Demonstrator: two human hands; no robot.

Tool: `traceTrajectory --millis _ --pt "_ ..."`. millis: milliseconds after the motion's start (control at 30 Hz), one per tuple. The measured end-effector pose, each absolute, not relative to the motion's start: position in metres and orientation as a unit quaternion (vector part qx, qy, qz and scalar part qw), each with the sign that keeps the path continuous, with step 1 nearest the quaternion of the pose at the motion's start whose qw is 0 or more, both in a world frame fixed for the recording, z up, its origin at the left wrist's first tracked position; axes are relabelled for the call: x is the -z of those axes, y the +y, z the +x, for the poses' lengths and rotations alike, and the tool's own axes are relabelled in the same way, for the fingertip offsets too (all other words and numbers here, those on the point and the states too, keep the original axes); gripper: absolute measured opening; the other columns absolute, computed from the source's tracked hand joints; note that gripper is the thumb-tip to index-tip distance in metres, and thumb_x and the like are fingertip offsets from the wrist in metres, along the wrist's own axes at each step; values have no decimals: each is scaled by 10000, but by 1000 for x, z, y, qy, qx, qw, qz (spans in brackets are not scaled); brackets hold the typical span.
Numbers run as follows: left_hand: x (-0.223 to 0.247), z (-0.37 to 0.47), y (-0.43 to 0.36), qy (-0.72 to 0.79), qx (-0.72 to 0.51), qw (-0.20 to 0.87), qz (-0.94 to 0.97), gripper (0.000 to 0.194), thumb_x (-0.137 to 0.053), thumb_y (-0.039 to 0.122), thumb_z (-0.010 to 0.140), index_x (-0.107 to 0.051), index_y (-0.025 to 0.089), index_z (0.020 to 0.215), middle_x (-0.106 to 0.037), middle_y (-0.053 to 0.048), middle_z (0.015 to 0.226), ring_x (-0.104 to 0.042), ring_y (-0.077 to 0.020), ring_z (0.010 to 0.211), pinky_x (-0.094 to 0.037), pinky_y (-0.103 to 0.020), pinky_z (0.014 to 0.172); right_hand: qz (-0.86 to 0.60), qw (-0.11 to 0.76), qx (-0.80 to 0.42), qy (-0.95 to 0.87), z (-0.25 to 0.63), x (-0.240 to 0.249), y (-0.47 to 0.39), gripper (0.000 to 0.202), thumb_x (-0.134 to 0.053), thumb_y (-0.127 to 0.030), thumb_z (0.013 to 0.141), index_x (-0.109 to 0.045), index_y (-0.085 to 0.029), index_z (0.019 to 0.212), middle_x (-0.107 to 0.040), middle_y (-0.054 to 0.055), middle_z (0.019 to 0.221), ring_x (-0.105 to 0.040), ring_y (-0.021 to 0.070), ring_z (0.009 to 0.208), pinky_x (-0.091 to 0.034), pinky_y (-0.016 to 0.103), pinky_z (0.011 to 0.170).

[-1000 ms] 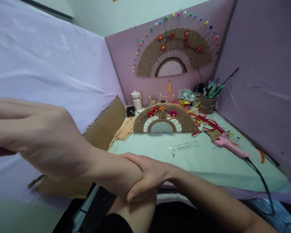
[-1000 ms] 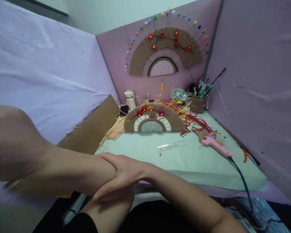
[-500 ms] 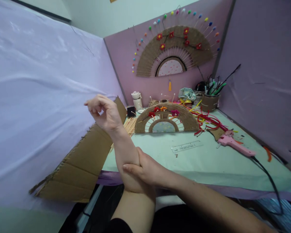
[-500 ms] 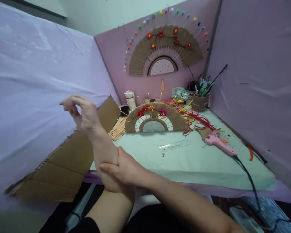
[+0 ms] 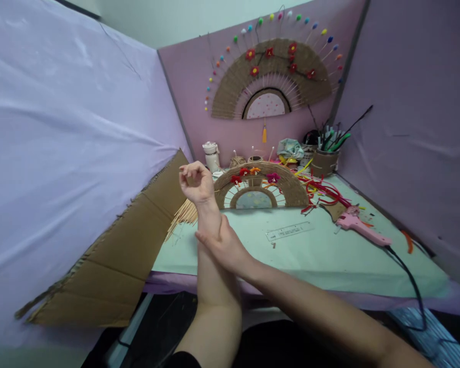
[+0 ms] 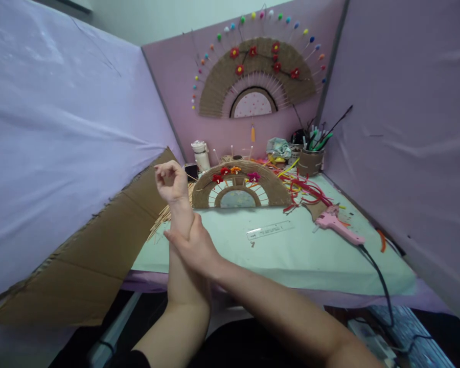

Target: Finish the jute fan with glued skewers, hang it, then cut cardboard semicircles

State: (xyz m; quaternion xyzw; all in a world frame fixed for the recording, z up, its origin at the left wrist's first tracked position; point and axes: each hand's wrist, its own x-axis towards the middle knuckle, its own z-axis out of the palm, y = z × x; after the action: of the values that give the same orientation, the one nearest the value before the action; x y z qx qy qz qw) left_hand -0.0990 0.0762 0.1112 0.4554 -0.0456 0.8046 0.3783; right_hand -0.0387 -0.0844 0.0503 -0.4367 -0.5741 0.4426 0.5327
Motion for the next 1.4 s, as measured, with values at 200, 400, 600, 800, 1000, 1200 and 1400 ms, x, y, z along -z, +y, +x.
traceTrajectory --millis 200,400,600,800,1000,1200,1400 --pt "-95 -84 69 -51 -789 451 414 265 -505 369 858 -417 225 653 -240 41 597 -288 -144 566 -348 -280 573 -357 575 -547 -492 -39 -65 -39 412 -644 -485 812 -485 -182 1042 -667 82 984 -673 217 884 -531 371 793" --pt "-89 -113 77 -59 -799 437 408 265 -548 355 849 -435 224 648 -262 38 590 -316 -144 564 -371 -270 572 -356 518 -538 -561 -45 -29 -64 462 -628 -466 843 -515 -166 1176 -607 123 1236 -565 248 1164 -437 406 999" --pt "-70 -136 90 -67 -821 427 374 292 -621 337 788 -404 225 630 -210 54 589 -259 -132 536 -364 -251 549 -367 398 -557 -630 -39 -13 -93 616 -661 -416 841 -430 -146 1345 -535 136 1372 -497 268 1260 -404 430 1055" --pt "-44 -141 105 -25 -838 398 373 322 -573 375 816 -382 228 604 -189 60 568 -258 -131 519 -360 -257 530 -394 397 -412 -720 -39 -11 -102 696 -571 -251 898 -238 -192 1507 -358 116 1529 -337 241 1398 -274 461 1160" --pt "-25 -142 118 14 -848 392 356 336 -490 358 868 -386 221 579 -194 56 560 -258 -134 521 -364 -268 548 -423 407 -314 -746 -29 9 -113 521 -449 -239 959 -362 -230 1472 -377 108 1515 -341 228 1397 -353 474 1126" --pt "-15 -138 128 -10 -848 411 335 290 -505 381 838 -388 231 620 -197 49 591 -257 -149 553 -352 -287 578 -395 452 -263 -755 -20 8 -115 375 -427 -168 958 -589 -250 1285 -570 86 1350 -520 189 1259 -448 400 1054" --pt "-12 -135 131 15 -847 417 330 289 -495 409 819 -358 237 631 -194 45 607 -261 -156 569 -343 -298 593 -408 479 -249 -737 -22 12 -112 366 -420 -144 942 -584 -242 1254 -626 78 1279 -567 198 1204 -468 401 1020"
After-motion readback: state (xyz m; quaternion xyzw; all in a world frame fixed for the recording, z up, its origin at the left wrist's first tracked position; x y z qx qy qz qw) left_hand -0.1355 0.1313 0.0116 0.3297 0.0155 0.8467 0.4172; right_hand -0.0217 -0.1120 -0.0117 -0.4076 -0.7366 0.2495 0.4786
